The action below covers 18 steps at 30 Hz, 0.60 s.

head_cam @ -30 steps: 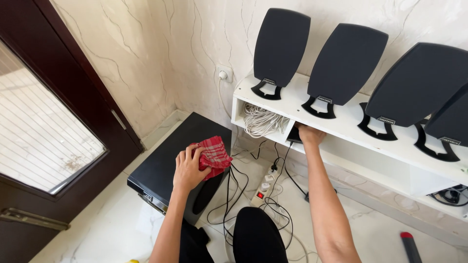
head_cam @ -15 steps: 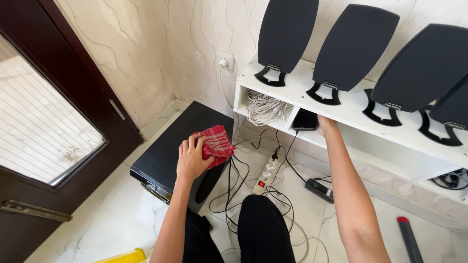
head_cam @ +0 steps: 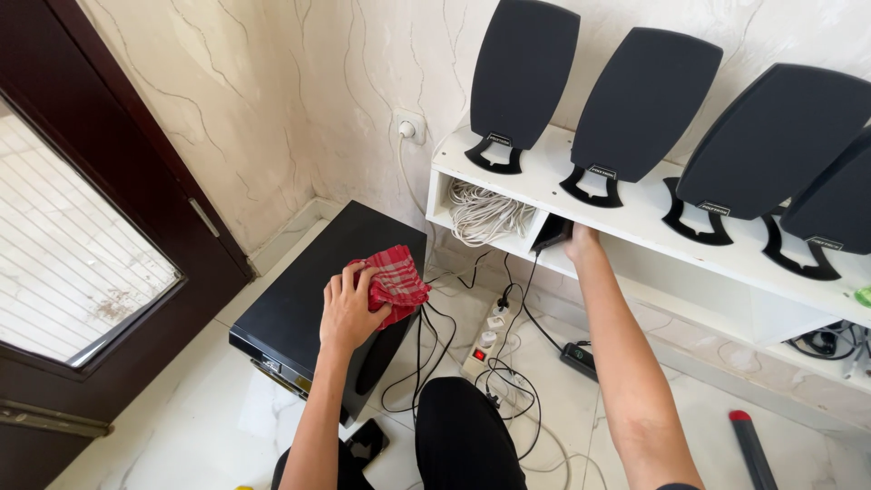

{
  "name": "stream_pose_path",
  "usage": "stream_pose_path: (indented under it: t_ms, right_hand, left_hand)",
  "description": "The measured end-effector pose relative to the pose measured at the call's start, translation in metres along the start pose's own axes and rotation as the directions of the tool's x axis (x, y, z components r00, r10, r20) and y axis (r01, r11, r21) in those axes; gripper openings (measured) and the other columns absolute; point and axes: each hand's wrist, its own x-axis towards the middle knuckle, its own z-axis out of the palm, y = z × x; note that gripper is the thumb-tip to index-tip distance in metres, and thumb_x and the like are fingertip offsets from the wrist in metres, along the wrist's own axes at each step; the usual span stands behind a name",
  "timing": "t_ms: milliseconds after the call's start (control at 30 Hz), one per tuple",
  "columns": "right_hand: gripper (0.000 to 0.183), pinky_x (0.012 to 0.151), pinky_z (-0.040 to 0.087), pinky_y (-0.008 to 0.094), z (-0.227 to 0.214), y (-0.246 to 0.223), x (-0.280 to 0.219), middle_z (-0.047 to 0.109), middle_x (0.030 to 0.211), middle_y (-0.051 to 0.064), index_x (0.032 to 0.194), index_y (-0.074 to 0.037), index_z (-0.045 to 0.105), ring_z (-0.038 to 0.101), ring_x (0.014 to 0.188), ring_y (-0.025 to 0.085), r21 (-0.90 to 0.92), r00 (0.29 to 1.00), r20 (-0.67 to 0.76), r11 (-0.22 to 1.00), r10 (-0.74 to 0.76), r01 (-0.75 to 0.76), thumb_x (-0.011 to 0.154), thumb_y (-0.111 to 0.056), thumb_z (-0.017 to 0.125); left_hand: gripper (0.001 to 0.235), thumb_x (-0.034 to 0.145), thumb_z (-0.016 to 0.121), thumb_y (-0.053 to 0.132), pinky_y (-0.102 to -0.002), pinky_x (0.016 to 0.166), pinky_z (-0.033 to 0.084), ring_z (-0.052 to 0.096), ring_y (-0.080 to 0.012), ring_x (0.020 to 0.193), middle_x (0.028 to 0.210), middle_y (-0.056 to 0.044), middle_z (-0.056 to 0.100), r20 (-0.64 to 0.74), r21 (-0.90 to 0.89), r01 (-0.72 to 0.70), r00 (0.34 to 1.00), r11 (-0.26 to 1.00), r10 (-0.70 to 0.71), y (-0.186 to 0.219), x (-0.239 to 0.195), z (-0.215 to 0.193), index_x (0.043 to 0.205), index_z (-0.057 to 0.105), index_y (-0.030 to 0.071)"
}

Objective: Wiping down a subwoofer and several satellite speakers with a cloth and cleaning spray.

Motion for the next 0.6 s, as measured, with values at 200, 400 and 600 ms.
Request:
stream_pose_path:
  t_ms: [200,400,600]
  right_hand:
    - [0.042,0.106,0.05,0.043,0.023,0.002,-0.018,0.065,0.137,0.007,0.132,-0.011,0.06,0.061,0.123,0.024,0.0,1.0,-0.013,1.0,-0.015,0.015,0.101,-0.039,0.054]
    - [0.041,0.106,0.051,0.042,0.046,-0.012,-0.064,0.065,0.134,0.009,0.133,-0.01,0.058,0.062,0.123,0.024,-0.017,0.996,-0.07,0.999,-0.051,0.05,0.102,-0.037,0.054]
    - [0.043,0.101,0.055,0.042,0.046,-0.008,-0.04,0.067,0.132,0.012,0.132,-0.005,0.06,0.066,0.118,0.025,0.052,0.999,-0.048,0.999,0.003,0.0,0.103,-0.035,0.051]
  left_hand:
    - [0.073,0.072,0.08,0.037,-0.048,0.111,0.037,0.048,-0.0349,0.123,0.141,-0.008,0.047,0.005,0.008,0.002,1.0,1.0,-0.002,-0.003,-0.001,0.004,0.137,0.055,0.016]
    - [0.072,0.072,0.08,0.037,-0.047,0.11,0.037,0.048,-0.0346,0.123,0.141,-0.008,0.048,0.009,-0.007,0.009,1.0,1.0,-0.009,-0.002,0.0,0.002,0.136,0.055,0.016]
    - [0.073,0.071,0.08,0.036,-0.047,0.109,0.038,0.048,-0.0348,0.122,0.141,-0.009,0.048,0.012,-0.004,0.006,1.0,1.0,-0.006,-0.002,0.001,0.001,0.137,0.055,0.016]
